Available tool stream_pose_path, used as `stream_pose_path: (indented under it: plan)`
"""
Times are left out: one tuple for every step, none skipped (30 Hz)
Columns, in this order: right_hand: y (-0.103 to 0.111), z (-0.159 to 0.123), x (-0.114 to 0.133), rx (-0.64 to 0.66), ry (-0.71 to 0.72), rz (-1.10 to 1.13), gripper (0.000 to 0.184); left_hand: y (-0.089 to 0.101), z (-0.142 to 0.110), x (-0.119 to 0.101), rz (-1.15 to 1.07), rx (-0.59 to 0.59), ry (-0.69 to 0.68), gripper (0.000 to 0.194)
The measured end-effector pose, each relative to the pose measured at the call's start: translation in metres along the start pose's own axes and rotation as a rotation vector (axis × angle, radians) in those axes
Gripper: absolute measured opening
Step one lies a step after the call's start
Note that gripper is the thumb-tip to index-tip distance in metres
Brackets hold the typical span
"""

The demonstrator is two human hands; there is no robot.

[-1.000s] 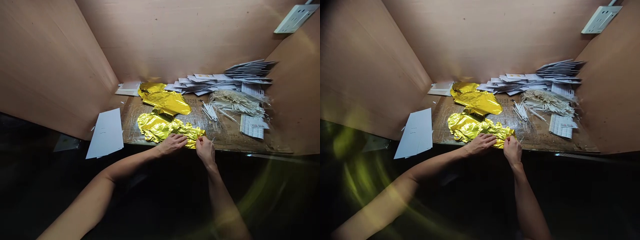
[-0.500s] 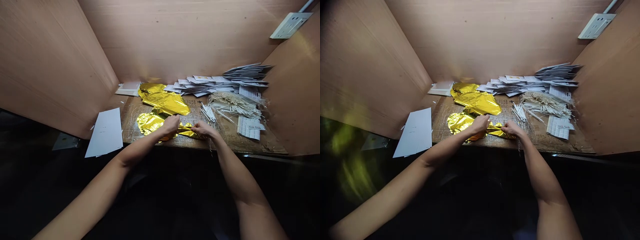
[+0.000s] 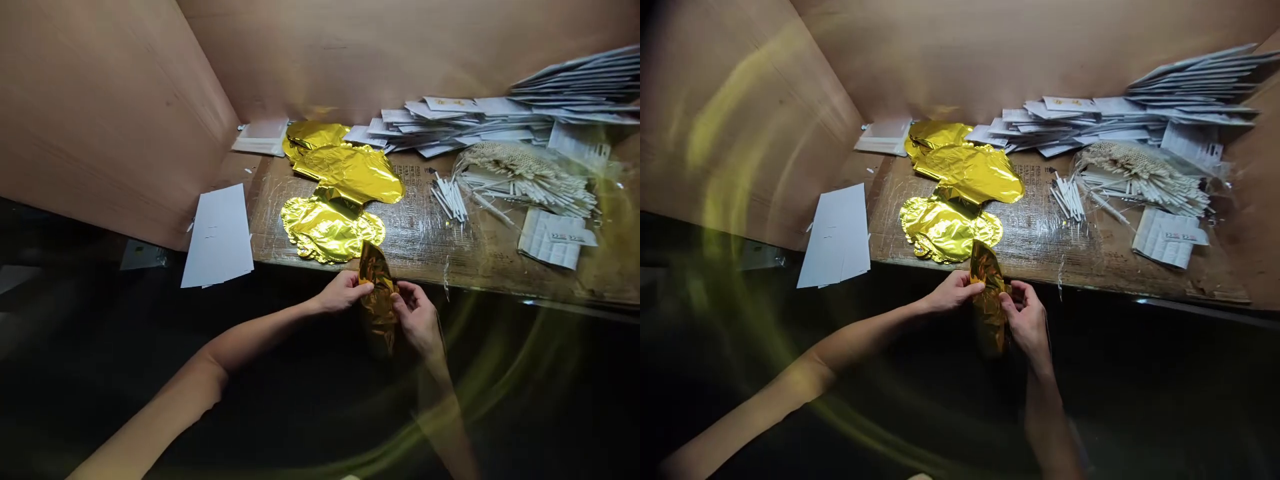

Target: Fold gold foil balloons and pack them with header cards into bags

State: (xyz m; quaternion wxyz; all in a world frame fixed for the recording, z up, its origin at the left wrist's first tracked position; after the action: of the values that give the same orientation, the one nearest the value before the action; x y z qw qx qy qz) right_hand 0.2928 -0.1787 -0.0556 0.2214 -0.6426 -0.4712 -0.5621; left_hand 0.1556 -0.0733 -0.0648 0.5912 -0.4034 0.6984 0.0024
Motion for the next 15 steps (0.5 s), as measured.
stream_pose_path:
  plan:
    - [-0.007,0.003,0.003,0.077,-0.011,0.075,0.057,-0.004,-0.003,-0.007,0.036,0.064,0.020,0.049]
    - [-0.016,0.006,0.007,0.173,-0.025,0.155,0.057,-0.008,-0.006,-0.014,0.064,0.114,0.024,0.046]
    - [-0.023,0.009,0.013,0.254,-0.034,0.230,0.052,-0.009,-0.009,-0.022,0.082,0.139,0.010,0.042]
    - [-0.027,0.012,0.018,0.297,-0.035,0.297,0.045,-0.009,-0.011,-0.031,0.095,0.133,-0.021,0.039]
    - [-0.028,0.015,0.024,0.298,-0.025,0.349,0.036,-0.006,-0.013,-0.039,0.112,0.111,-0.055,0.034]
    - [-0.028,0.018,0.029,0.272,-0.003,0.381,0.029,-0.003,-0.015,-0.045,0.138,0.085,-0.084,0.028]
    - [-0.026,0.020,0.033,0.234,0.032,0.389,0.021,0.001,-0.016,-0.050,0.168,0.058,-0.103,0.022]
    - [-0.024,0.021,0.038,0.198,0.076,0.375,0.015,0.004,-0.018,-0.052,0.190,0.038,-0.111,0.018]
    - [-0.022,0.022,0.042,0.166,0.127,0.347,0.012,0.007,-0.020,-0.053,0.196,0.028,-0.111,0.019]
    - [-0.021,0.022,0.046,0.142,0.182,0.310,0.014,0.009,-0.023,-0.053,0.189,0.026,-0.109,0.020]
    - [-0.020,0.022,0.049,0.130,0.234,0.273,0.016,0.010,-0.025,-0.052,0.176,0.025,-0.103,0.021]
    - [-0.020,0.022,0.051,0.127,0.267,0.248,0.017,0.011,-0.028,-0.051,0.163,0.018,-0.101,0.023]
    - [-0.019,0.022,0.051,0.129,0.270,0.245,0.015,0.012,-0.030,-0.050,0.167,0.006,-0.107,0.029]
    - [-0.020,0.023,0.049,0.145,0.241,0.268,0.013,0.013,-0.032,-0.050,0.191,-0.015,-0.124,0.037]
    - [-0.022,0.024,0.045,0.173,0.187,0.305,0.014,0.013,-0.034,-0.051,0.227,-0.045,-0.155,0.042]
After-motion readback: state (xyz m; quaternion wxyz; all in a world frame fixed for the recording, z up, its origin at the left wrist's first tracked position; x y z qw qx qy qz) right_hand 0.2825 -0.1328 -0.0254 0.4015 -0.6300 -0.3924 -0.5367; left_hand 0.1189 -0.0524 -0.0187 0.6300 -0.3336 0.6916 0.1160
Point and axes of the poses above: each hand's wrist, its own z-axis towards the middle knuckle, its own y-axis out of the back of the hand, x = y × z, the point moved 8 cm from there along z, towards the middle knuckle, and after that the axes turned 4 degrees about -z, right-handed, at the moved point
